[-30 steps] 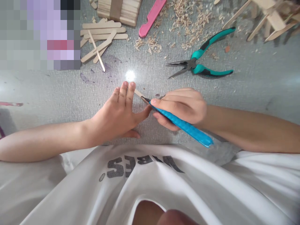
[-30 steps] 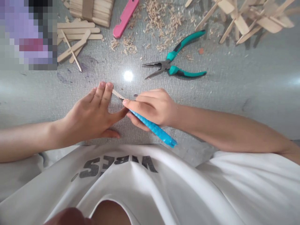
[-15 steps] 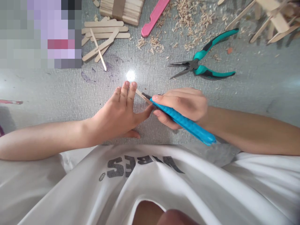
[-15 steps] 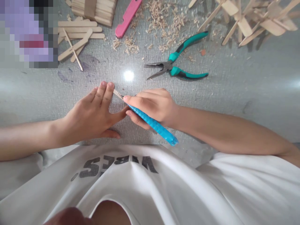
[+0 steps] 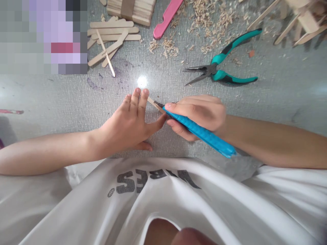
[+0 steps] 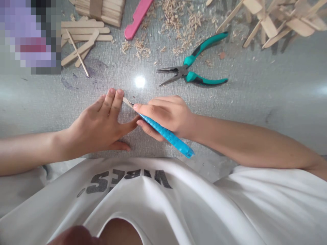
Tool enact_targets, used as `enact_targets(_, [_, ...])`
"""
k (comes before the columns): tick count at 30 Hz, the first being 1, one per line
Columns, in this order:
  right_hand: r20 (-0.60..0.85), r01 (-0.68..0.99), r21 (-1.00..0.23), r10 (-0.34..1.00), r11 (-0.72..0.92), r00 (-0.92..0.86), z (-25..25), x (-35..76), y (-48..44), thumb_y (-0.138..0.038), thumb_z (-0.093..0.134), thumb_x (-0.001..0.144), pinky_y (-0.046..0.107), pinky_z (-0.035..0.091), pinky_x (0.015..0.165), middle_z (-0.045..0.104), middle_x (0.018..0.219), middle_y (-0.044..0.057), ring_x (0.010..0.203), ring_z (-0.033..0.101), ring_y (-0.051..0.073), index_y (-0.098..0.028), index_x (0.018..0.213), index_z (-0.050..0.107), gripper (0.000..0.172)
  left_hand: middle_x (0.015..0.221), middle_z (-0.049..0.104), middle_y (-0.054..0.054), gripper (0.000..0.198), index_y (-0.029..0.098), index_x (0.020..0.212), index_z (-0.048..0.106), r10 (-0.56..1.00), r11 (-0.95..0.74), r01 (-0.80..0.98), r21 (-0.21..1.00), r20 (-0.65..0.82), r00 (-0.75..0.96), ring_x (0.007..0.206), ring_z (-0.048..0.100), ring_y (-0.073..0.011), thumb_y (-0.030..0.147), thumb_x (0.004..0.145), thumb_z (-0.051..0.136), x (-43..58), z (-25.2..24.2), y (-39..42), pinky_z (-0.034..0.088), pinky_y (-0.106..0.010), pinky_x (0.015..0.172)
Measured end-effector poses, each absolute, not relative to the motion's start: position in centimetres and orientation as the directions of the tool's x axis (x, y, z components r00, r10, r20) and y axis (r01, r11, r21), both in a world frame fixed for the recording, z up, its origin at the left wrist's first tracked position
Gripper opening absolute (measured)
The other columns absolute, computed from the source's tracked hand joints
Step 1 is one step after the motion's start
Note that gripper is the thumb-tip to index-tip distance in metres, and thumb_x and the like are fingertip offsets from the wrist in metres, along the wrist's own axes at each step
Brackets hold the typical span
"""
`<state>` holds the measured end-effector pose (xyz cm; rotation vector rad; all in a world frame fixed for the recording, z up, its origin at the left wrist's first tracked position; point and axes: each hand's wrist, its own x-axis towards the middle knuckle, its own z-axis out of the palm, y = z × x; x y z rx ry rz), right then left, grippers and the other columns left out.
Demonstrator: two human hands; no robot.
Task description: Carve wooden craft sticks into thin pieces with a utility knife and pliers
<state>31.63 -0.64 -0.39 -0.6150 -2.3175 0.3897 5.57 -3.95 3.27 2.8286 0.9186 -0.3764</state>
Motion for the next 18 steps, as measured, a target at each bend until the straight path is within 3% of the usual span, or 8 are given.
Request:
enact_targets(7, [0.507, 0.345, -0.431, 0.54, 0.834, -0.672, -0.72, 32.04, -0.68, -0.029, 0.065, 0.105, 0.031, 0.058, 0.063, 0.077, 0.081, -0.005, 0.062, 0.071, 0.016, -0.029, 0.14, 0.06, 0.035, 0.176, 0.032, -0.042, 0.135, 0.017, 0.182, 0.019, 0.561, -0.803, 0.593, 0.059, -0.261, 0.786, 0.159, 0.041, -0.0652, 0.085, 0.084, 0.081, 5.51, 3.21, -3.97, 0.051, -0.073, 0.122])
enact_targets(18, [0.519, 0.307, -0.454, 0.529, 0.836, -0.671, -0.52, 31.98, -0.17, -0.029, 0.064, 0.106, 0.031, 0.058, 0.058, 0.075, 0.079, -0.003, 0.06, 0.068, 0.016, -0.025, 0.133, 0.062, 0.027, 0.179, 0.028, -0.039, 0.132, 0.021, 0.183, 0.017, 0.557, -0.803, 0.59, 0.078, -0.252, 0.791, 0.161, 0.039, -0.0643, 0.085, 0.086, 0.079, 5.27, 2.9, -4.02, 0.049, -0.074, 0.124])
